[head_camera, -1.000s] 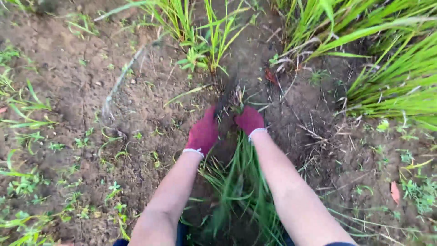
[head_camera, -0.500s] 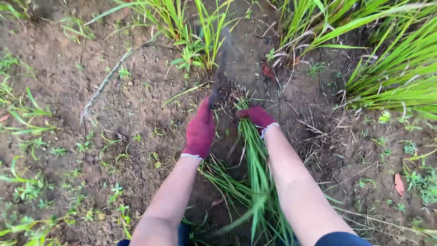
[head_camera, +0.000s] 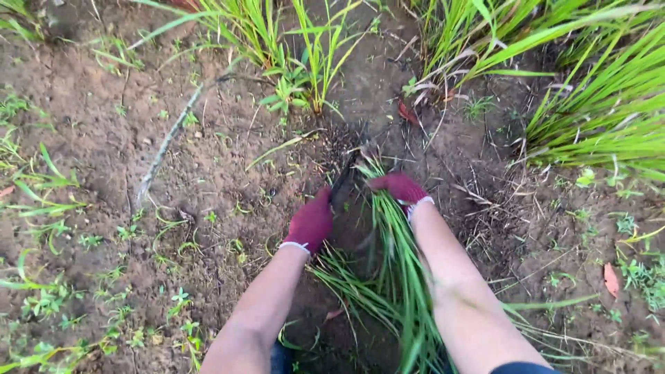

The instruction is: Cutting clumps of tall green grass using a handheld sickle in an outdoor field.

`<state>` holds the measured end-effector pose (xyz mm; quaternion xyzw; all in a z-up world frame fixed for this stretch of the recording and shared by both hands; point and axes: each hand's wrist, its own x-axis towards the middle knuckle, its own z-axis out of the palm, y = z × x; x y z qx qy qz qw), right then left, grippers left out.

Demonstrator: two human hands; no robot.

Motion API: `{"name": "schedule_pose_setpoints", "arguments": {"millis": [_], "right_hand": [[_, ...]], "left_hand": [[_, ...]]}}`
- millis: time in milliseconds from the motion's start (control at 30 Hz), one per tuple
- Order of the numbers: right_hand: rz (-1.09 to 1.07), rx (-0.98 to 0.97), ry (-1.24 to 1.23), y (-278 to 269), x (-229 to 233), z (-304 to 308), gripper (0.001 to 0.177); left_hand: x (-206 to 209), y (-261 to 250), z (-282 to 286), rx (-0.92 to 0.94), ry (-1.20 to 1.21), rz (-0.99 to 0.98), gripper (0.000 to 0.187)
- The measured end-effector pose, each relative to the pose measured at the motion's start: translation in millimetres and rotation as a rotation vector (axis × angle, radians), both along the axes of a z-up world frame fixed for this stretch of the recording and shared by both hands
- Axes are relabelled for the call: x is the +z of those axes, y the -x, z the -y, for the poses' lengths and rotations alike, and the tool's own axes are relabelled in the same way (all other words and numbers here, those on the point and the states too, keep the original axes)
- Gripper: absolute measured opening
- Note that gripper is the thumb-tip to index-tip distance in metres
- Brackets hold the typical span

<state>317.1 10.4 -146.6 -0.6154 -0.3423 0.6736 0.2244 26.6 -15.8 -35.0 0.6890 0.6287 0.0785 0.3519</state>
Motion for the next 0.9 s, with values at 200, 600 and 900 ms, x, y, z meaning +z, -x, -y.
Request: {"name": "schedule_pose_setpoints", "arguments": {"millis": [200, 600, 900], "right_hand": [[-0.015, -0.152, 0.269, -5.3, 72.6, 54.6, 0.048], [0.699, 0.734, -0.265, 113.7, 251.6, 70.8, 0.091], [0.916, 1.04, -0.497, 158.3, 156.6, 137.4, 0.141]], "left_hand": [[62.8, -14.3, 1.8, 0.176, 0.053, 0.069, 0.048], [84.7, 41.7, -33.3, -0.009, -0.065, -0.059, 0.044], [37.2, 80.0, -26.8, 0.004, 0.125, -0.13, 0.053]]}}
